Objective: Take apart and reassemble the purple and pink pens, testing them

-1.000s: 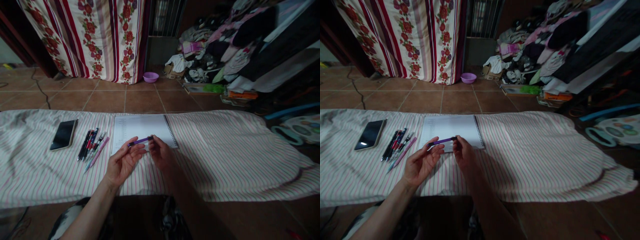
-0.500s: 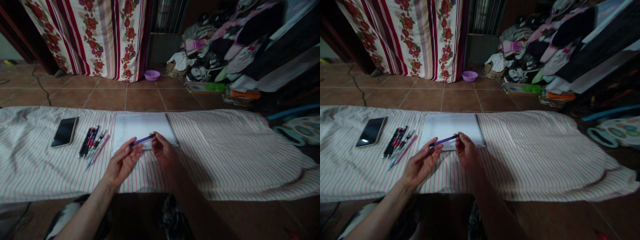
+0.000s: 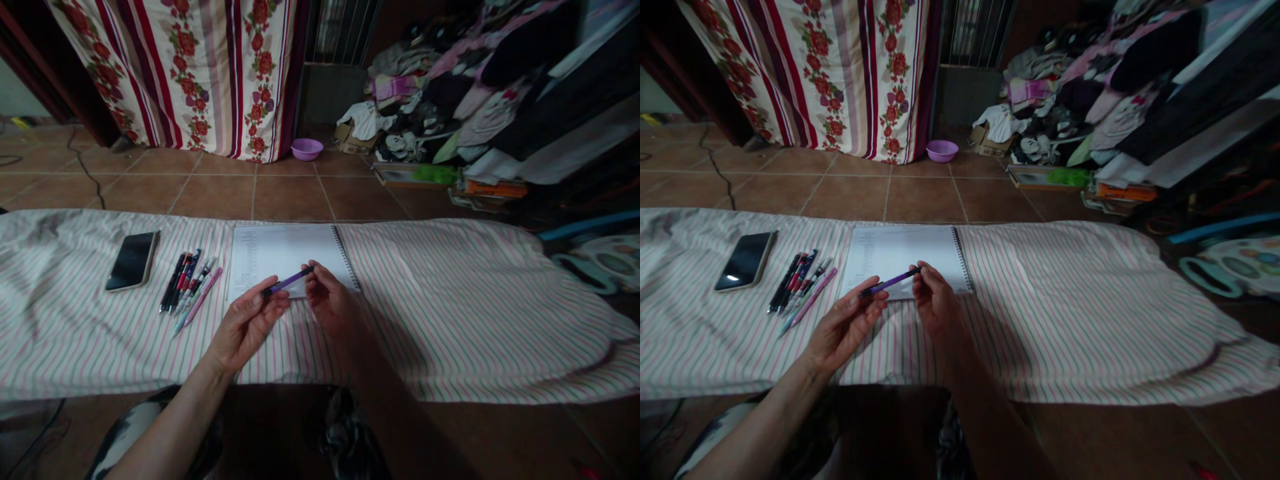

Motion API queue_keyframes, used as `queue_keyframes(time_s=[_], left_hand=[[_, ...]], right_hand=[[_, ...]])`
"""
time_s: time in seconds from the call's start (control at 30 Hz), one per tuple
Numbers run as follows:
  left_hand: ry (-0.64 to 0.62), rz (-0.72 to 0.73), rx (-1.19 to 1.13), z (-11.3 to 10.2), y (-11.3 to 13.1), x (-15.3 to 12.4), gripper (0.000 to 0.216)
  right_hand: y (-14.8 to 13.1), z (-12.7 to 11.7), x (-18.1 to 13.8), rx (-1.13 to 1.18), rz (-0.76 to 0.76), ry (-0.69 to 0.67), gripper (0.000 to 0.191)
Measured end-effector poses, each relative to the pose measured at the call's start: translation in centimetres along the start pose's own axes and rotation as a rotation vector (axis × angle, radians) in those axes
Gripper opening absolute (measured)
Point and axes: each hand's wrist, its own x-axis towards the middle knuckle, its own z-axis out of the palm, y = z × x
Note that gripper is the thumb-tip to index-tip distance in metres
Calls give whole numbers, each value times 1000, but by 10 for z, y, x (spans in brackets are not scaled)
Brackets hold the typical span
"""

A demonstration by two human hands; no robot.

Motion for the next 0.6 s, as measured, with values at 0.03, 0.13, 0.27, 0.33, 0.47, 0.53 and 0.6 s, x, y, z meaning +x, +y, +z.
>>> queue_keyframes(time_s=[0.03,0.13,0.27,0.33,0.47,0.53,0.6], left_hand=[[4,0,3,0,0,0,33],[16,-4,32,-1,-1,0,35],[-1,-15,65,-3,-1,0,35],[-22,-19,77,-4,0,0,33],[-3,-22,214,-3,4,2,35],[29,-2,387,-3,3,4,36],[77,38,600,-5,0,7,37]], right_hand=[[0,0,0,5,3,3,8],[-2,2,-1,13,10,17,7],[-3,5,-1,-2,13,34,7],[-4,6,-2,-12,-4,38,8],[-3,9,-8,-88,-82,68,8],[-2,10,-10,-148,-114,92,10],[0,10,-11,-193,-133,112,11]])
